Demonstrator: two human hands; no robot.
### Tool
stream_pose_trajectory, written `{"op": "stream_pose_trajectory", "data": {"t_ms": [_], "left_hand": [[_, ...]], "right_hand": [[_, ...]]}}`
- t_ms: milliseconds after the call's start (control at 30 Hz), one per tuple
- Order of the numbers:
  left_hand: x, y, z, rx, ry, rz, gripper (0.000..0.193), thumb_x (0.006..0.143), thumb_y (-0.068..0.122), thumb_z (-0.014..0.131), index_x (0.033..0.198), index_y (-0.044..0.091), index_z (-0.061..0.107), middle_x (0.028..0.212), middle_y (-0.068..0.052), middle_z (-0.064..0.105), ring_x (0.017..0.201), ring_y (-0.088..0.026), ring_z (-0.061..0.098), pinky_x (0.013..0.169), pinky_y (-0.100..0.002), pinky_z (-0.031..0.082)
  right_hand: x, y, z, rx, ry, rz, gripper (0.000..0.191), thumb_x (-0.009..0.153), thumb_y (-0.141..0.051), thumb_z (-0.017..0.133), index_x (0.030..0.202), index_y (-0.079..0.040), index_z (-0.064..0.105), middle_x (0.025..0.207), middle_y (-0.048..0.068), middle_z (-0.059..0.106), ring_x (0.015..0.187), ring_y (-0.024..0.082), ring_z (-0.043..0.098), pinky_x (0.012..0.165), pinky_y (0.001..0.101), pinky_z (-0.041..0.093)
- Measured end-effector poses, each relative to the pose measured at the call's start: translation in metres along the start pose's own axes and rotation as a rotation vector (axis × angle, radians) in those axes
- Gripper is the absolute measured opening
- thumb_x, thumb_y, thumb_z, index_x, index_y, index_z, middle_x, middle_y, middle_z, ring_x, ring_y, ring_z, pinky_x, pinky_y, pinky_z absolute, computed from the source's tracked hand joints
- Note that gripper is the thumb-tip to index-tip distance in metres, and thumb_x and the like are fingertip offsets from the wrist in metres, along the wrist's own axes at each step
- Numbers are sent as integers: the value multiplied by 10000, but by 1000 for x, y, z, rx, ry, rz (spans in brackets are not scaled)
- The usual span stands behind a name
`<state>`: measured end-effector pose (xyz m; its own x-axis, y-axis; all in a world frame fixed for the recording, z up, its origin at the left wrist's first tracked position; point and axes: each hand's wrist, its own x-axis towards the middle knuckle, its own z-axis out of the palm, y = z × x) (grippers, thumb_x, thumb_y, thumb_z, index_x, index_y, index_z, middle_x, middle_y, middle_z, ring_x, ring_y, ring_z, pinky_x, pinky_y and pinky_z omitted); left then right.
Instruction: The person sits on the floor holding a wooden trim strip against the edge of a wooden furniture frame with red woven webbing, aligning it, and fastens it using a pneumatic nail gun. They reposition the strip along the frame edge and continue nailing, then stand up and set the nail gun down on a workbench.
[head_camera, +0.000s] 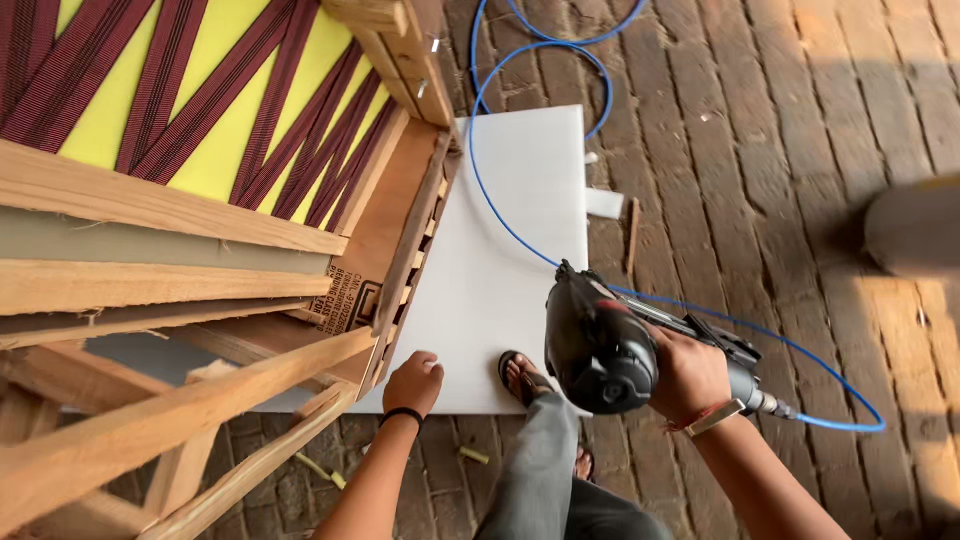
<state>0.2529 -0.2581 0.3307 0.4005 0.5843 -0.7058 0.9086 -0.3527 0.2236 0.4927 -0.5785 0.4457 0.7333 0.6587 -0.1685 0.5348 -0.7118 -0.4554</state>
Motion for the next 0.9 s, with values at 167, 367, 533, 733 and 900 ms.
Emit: {"op": "stream_pose_trajectory", "data": {"t_ms": [167,367,533,733,900], "left_hand": [[57,12,-40,274,299,107,389,886,299,653,1258,188,666,961,-97,776,980,-333,699,938,-491,503],[86,19,-119,471,336,-49,326,929,329,626,1183,133,686,953,-165,748,947,-330,714,979,-485,496],[106,-6,-111,969,532,-320,423,697,394,632,1063,191,694,1085,-103,733,1034,-334,679,940,-529,431],[131,-69,-75,1007,610,-311,142,899,263,616,922,160,711,903,-37,688,901,-227,640,845,-423,434],[147,-92,-67,996,739,-234,113,857,235,657,757,184,667,733,-12,622,737,-196,602,691,-389,403]], "right_hand": [[165,20,50,-169,-265,72,433,755,-452,767,1047,-137,707,887,157,754,853,366,731,775,465,595],[333,-10,114,93,-192,-207,321,726,-304,775,938,-64,746,829,205,734,770,413,693,679,490,570],[430,-59,158,342,-467,120,240,744,-197,779,874,3,755,698,121,732,589,215,699,569,386,573],[463,-110,202,536,-433,193,130,744,-120,759,789,-13,702,643,49,678,516,149,634,493,327,523],[473,-134,232,350,-416,208,219,782,-211,803,755,-14,712,630,61,673,503,142,615,489,322,498]]}}
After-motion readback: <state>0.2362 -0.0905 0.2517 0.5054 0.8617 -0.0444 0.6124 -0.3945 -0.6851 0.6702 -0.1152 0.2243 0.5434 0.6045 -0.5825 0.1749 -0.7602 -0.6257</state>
